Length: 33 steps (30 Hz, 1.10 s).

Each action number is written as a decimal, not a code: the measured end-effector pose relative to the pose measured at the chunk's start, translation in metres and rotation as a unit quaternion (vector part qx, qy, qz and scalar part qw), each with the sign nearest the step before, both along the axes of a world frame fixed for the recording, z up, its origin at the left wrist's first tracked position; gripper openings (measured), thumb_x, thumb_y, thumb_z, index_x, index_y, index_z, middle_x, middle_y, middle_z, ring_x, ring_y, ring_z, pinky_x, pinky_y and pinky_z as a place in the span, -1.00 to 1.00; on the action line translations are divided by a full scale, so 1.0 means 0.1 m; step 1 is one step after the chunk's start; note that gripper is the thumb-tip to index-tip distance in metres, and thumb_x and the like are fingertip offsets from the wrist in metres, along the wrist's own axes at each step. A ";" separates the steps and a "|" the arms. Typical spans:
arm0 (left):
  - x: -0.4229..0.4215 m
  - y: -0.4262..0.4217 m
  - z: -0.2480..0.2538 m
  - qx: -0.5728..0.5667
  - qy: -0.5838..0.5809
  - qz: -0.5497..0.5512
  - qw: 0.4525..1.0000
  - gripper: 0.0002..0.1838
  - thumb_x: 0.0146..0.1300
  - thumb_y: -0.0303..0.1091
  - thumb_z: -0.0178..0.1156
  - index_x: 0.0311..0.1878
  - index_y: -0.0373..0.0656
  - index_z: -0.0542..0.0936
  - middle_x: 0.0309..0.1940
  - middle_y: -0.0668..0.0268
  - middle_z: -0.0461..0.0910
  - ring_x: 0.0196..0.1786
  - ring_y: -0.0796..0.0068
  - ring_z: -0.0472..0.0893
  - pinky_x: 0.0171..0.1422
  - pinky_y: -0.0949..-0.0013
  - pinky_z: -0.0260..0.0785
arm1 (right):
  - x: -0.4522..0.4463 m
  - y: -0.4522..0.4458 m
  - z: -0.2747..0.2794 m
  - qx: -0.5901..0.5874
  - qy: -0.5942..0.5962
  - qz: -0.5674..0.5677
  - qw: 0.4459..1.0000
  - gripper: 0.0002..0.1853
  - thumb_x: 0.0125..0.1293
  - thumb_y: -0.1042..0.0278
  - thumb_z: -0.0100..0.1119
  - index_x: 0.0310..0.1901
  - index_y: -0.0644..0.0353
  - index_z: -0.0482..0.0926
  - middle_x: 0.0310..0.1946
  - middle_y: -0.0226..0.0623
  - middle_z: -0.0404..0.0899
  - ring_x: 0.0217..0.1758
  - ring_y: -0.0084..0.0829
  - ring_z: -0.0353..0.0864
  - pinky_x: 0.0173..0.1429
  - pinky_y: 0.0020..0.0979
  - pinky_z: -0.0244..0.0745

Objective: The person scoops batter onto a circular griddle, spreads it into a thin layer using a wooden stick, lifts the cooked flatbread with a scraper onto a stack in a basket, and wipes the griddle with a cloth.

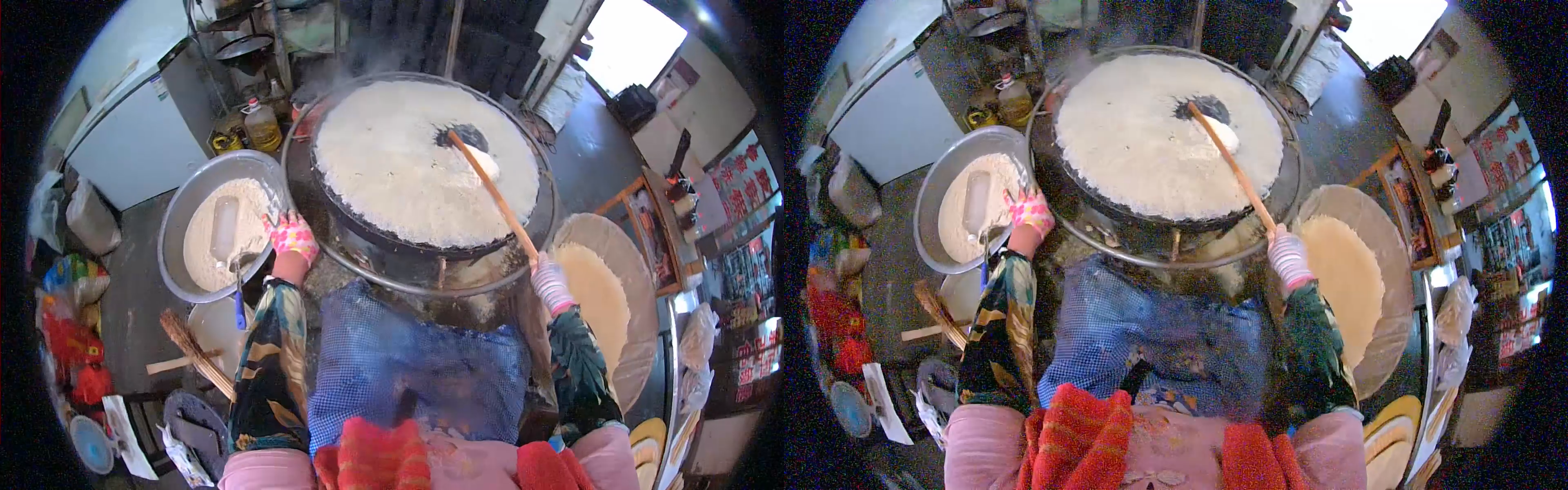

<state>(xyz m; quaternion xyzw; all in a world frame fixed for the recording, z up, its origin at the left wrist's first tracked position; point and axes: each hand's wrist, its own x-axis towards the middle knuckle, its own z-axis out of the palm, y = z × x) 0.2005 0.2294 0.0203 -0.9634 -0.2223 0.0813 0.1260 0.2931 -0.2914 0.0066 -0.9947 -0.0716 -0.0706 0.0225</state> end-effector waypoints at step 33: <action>-0.69 -1.10 -0.14 -0.183 -0.138 -0.270 0.935 -0.41 0.01 -0.09 0.16 0.11 -0.20 0.47 0.21 0.10 0.39 0.37 0.05 0.22 0.49 -0.19 -0.32 | -0.55 0.23 0.16 0.100 0.065 0.016 0.993 -0.76 0.33 0.14 -0.05 -0.26 0.15 0.47 -0.57 -0.12 0.54 -0.50 -0.09 0.57 -0.42 -0.12 0.43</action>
